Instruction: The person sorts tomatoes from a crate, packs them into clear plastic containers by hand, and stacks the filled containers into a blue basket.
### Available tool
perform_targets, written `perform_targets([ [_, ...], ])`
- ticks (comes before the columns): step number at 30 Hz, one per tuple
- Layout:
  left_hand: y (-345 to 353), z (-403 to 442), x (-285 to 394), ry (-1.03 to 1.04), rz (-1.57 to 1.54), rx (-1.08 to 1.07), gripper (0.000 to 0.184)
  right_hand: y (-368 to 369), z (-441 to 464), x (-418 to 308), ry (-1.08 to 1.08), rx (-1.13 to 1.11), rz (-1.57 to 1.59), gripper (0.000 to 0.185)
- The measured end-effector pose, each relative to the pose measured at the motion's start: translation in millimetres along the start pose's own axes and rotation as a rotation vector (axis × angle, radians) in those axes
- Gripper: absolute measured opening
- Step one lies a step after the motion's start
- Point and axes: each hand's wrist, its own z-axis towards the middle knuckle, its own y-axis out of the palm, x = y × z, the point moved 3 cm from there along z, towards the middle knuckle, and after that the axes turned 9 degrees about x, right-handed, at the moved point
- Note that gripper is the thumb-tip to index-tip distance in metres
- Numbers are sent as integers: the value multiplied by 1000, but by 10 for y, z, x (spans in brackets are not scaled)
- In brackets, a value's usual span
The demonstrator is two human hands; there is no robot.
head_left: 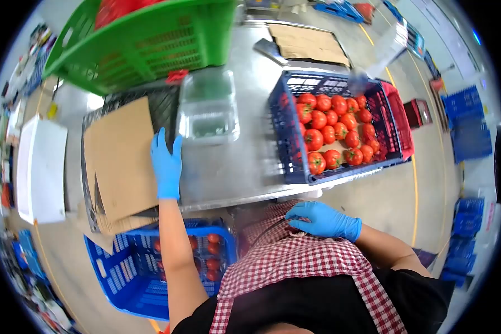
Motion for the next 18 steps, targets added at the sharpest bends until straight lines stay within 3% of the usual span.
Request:
perform_targets([
  [1,242,177,14,46,214,19,59,-143,-77,25,-6,45,70,27],
  [3,571,442,-31,-62,327,-217,50,-462,-292,74,-6,104,210,28],
  [4,695,513,-178,-10,413,-223,40,-657,-405,131,22,142,239,28],
  [7,979,636,-352,112,594,-100,22,-1253,-840,650,129,342,276,25],
  [9,917,613,-183,325,662,-36,19,-1611,-1107,912,208,493,299,22],
  [12,931,691,-270,107,836,-67,18,-2008,-1422,1374,293,647,221,22],
  [16,914,771,-49,-4,923,-96,18,-2688,-1516,2046,352,756,231,22],
  [18,862,775,-141,53,905,-45,18,-2858,-1409,2190,393,815,253,23],
])
